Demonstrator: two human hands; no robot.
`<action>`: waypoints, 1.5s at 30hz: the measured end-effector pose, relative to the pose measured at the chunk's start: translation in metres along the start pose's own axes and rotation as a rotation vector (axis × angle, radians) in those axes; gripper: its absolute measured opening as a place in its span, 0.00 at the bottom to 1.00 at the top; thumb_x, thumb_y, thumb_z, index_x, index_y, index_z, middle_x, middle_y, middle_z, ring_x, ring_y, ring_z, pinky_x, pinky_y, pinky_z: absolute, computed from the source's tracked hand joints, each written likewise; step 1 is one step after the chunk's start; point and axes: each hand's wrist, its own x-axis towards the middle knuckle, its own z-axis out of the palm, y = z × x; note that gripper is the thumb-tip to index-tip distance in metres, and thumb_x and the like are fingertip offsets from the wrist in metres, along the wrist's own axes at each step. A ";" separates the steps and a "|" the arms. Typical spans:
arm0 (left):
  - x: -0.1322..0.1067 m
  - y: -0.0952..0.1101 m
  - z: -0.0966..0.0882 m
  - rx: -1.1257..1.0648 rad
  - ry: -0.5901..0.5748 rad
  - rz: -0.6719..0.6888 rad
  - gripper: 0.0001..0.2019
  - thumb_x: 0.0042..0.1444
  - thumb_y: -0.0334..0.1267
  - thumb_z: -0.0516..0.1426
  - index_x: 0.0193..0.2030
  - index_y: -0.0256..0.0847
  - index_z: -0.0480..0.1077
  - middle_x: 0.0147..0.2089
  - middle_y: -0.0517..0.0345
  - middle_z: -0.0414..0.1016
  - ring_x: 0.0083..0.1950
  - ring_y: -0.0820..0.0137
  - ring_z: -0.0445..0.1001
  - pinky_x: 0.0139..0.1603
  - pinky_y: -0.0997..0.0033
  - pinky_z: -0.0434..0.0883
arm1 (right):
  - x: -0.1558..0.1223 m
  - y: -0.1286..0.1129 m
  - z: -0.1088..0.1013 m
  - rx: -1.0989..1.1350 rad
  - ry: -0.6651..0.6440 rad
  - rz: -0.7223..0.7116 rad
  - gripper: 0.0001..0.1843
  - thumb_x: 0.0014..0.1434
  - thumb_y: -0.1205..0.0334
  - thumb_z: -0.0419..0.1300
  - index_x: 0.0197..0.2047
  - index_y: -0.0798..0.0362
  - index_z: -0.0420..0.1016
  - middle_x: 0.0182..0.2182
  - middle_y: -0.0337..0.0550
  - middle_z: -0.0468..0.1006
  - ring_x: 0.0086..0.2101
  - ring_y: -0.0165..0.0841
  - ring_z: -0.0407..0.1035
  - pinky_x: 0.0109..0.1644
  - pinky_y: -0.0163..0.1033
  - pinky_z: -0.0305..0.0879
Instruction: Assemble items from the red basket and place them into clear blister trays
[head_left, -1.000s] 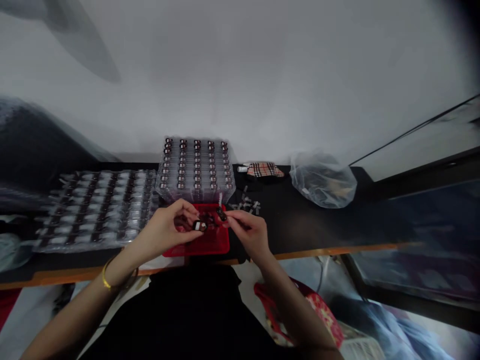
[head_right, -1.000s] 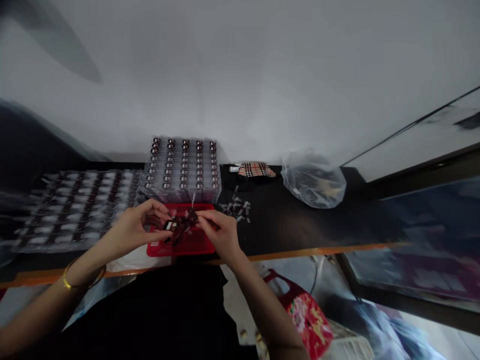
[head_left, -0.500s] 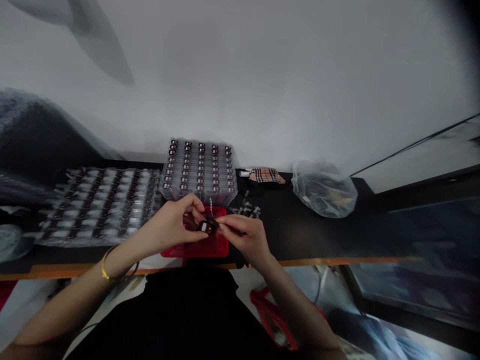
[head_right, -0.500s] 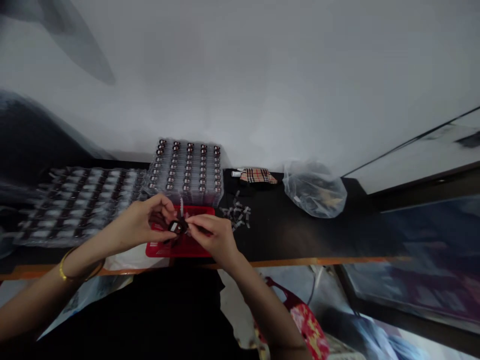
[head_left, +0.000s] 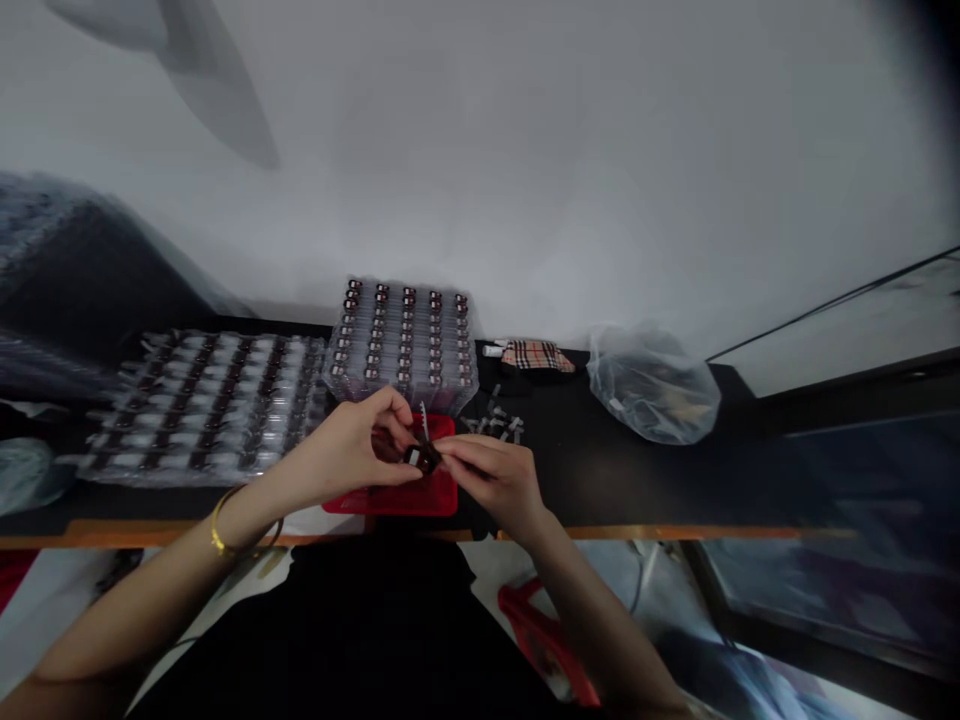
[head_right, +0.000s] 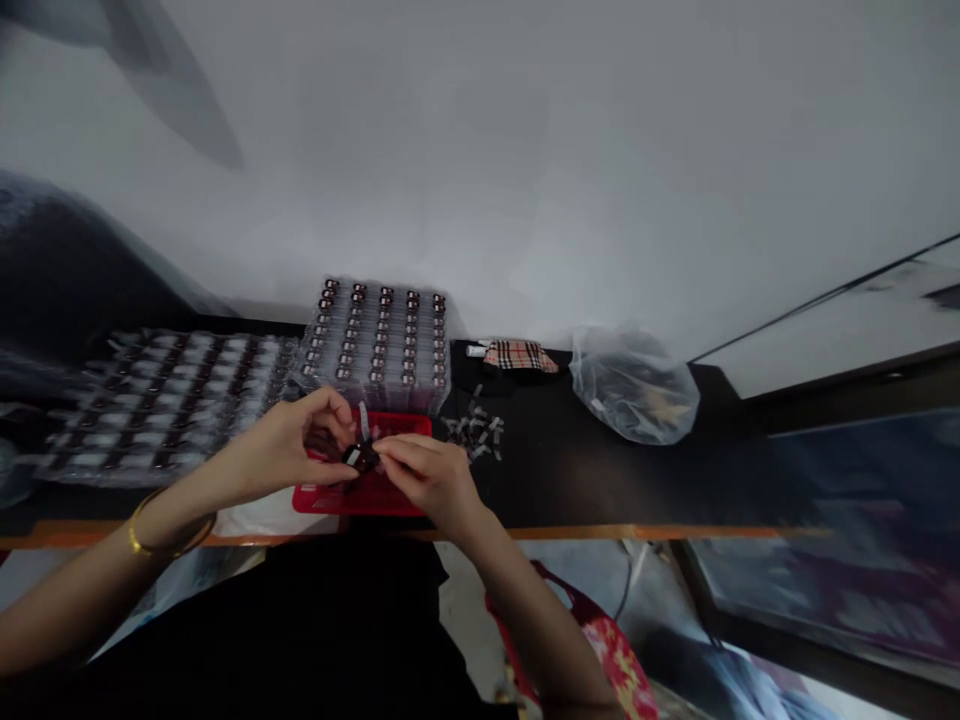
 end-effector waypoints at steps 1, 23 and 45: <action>0.000 -0.001 0.001 -0.024 0.009 -0.001 0.20 0.43 0.36 0.67 0.39 0.42 0.62 0.33 0.62 0.77 0.34 0.70 0.77 0.38 0.70 0.76 | 0.000 0.000 -0.001 -0.012 -0.004 -0.023 0.12 0.62 0.69 0.58 0.45 0.47 0.80 0.39 0.40 0.84 0.38 0.31 0.79 0.45 0.33 0.76; -0.004 -0.005 0.014 -0.214 0.113 -0.102 0.24 0.36 0.34 0.69 0.35 0.42 0.58 0.29 0.64 0.77 0.30 0.72 0.77 0.35 0.71 0.78 | -0.011 0.000 -0.003 -0.080 -0.125 -0.192 0.16 0.65 0.70 0.55 0.55 0.51 0.73 0.46 0.47 0.82 0.45 0.30 0.77 0.53 0.32 0.74; -0.008 -0.029 0.032 -0.463 0.139 -0.286 0.27 0.32 0.34 0.71 0.43 0.36 0.71 0.30 0.62 0.78 0.32 0.72 0.77 0.41 0.70 0.75 | -0.016 -0.001 0.007 -0.080 -0.071 -0.256 0.14 0.64 0.71 0.56 0.51 0.56 0.76 0.41 0.50 0.82 0.42 0.32 0.78 0.48 0.32 0.76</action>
